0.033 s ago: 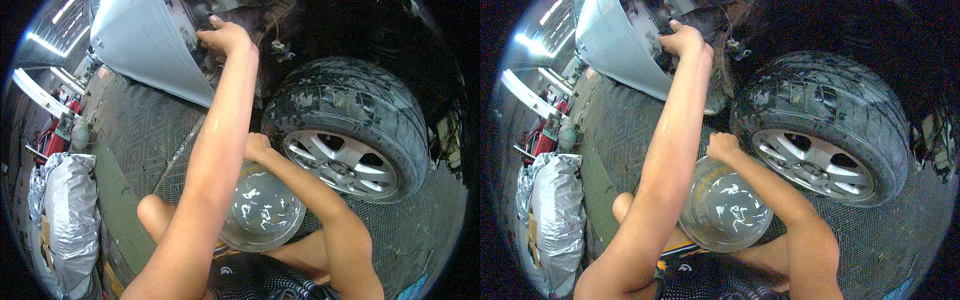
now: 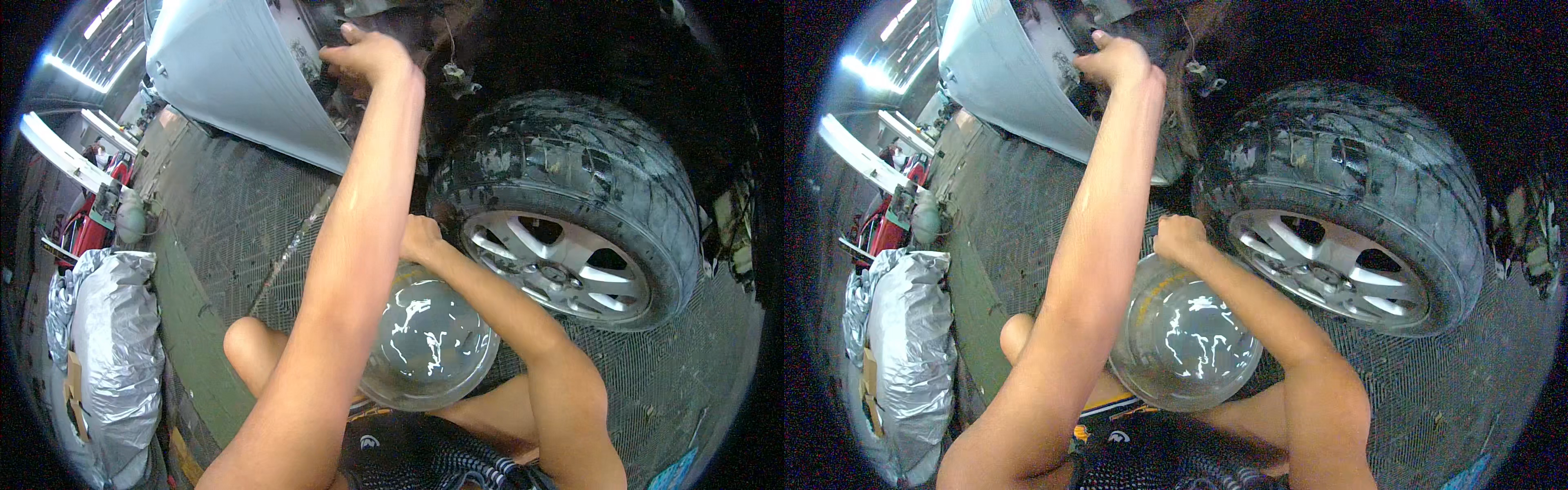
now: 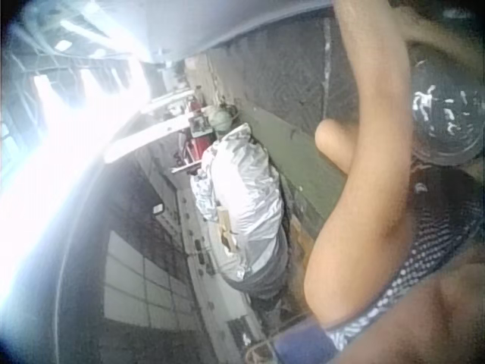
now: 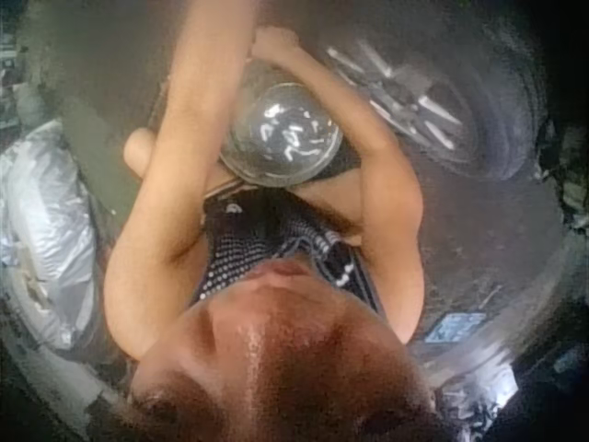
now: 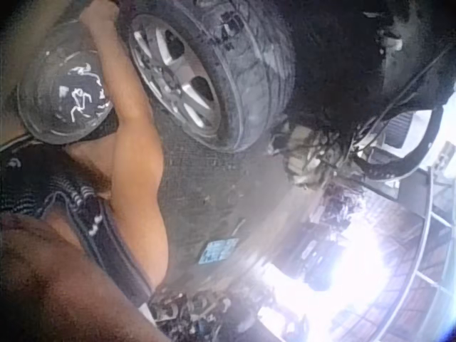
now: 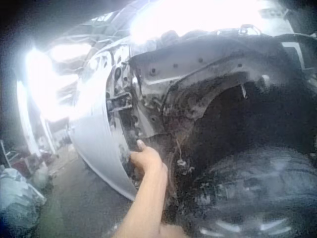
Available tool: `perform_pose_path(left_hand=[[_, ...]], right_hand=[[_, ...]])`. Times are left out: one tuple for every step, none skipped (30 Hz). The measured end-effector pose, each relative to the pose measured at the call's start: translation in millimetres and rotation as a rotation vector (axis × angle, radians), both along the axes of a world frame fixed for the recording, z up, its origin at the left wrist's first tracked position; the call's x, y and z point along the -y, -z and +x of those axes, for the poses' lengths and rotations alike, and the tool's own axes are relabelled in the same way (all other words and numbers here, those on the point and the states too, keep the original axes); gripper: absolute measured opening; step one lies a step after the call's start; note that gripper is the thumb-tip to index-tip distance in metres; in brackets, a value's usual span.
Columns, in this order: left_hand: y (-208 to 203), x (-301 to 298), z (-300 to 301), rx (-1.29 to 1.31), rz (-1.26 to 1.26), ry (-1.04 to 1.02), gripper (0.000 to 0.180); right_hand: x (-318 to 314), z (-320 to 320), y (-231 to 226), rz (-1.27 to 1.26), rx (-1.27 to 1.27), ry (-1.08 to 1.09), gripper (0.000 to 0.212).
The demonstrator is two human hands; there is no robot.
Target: The person sits on the floor and scrubs the front wheel well and tire of a silver car using a sponge and a bucket of water. They repeatedly dip the sponge into the bucket and scrub the area around the tire and under the bumper.
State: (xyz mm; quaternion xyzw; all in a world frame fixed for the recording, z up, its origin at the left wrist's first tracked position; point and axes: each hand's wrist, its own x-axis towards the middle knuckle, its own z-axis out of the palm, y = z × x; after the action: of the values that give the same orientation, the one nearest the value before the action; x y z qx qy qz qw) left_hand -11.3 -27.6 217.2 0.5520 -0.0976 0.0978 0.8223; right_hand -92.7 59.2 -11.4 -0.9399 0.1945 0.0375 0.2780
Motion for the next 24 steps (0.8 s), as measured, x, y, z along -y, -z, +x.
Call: perform_pose_path(left_hand=[[2.1,2.2,-5.5,-0.006,0.029,-0.017,0.057],[-0.1,5.7,-14.5,-0.006,0.048,-0.02,0.056],[2.9,1.0,-23.9,0.054,0.048,0.062,0.055],[-0.7,3.2,-27.5,0.046,0.13,0.038,0.054],[-2.6,-1.8,-27.1,0.036,0.218,-0.005,0.053],[-2.7,-6.6,-26.5,0.024,0.306,-0.048,0.052],[1.6,5.3,-15.4,0.033,0.115,-0.093,0.051],[-7.4,2.7,-11.1,0.0,0.035,-0.04,0.05],[-16.6,1.4,-12.8,-0.05,-0.042,0.03,0.05],[-22.4,0.8,-17.5,-0.1,-0.119,0.099,0.05],[-21.3,-0.9,-20.1,-0.097,-0.065,0.079,0.047],[-12.6,-0.8,-13.9,0.071,0.054,-0.015,0.044],[5.9,-0.7,-6.5,0.238,0.172,-0.111,0.041],[22.2,-0.6,3.7,0.399,0.287,-0.206,0.038],[25.1,-5.0,6.3,0.517,0.285,-0.159,0.041],[34.5,-14.2,7.5,0.56,0.285,-0.053,0.037],[38.0,-29.8,-0.2,0.644,0.365,0.013,0.034],[46.8,-52.6,-5.3,0.725,0.456,0.079,0.03],[66.2,-74.7,4.2,0.795,0.522,0.167,0.027],[84.9,-96.1,11.6,0.863,0.585,0.265,0.024],[80.2,-118.1,-11.7,0.456,0.841,0.655,0.023],[87.9,-146.8,-5.4,0.322,1.038,0.933,0.015],[99.1,-168.7,2.0,0.37,1.427,1.093,0.016],[118.2,-187.6,-4.8,0.269,1.333,1.398,0.02]], right_hand=[[-3.3,-2.6,0.6,0.008,0.002,-0.008,0.039],[0.8,-4.0,-1.0,0.007,0.011,-0.003,0.039],[4.6,-3.8,1.9,-0.006,0.028,0.008,0.039],[8.4,-3.4,6.2,-0.019,0.043,0.019,0.039],[3.1,-3.4,6.2,-0.026,0.058,0.011,0.039],[-0.6,-3.2,6.0,-0.01,0.08,0.0,0.039],[-3.3,-2.0,5.5,0.007,0.101,-0.01,0.04],[0.3,3.6,-0.3,0.016,0.135,-0.011,0.04],[7.5,3.9,8.0,-0.012,0.104,-0.003,0.04],[13.5,5.5,15.9,-0.039,0.072,0.005,0.041],[12.9,8.7,21.3,-0.058,0.049,0.002,0.041],[8.0,10.9,18.7,-0.053,0.072,-0.007,0.041],[2.0,10.4,17.0,-0.048,0.094,-0.017,0.041],[-0.6,10.8,15.3,-0.047,0.112,-0.024,0.041],[2.7,7.8,15.0,-0.049,0.085,-0.023,0.041],[6.2,5.1,15.0,-0.05,0.058,-0.021,0.041],[12.8,4.9,11.0,-0.051,0.047,-0.012,0.041],[11.7,5.4,11.2,-0.053,0.057,-0.008,0.041],[6.4,7.0,11.7,-0.052,0.072,-0.007,0.041],[4.3,7.4,13.8,-0.051,0.083,0.001,0.041],[15.0,4.2,24.3,-0.079,0.083,0.042,0.037],[15.4,5.8,26.8,-0.1,0.102,0.007,0.036],[17.0,6.0,29.4,-0.121,0.119,-0.025,0.035],[19.4,5.8,33.9,-0.141,0.129,-0.054,0.034]])
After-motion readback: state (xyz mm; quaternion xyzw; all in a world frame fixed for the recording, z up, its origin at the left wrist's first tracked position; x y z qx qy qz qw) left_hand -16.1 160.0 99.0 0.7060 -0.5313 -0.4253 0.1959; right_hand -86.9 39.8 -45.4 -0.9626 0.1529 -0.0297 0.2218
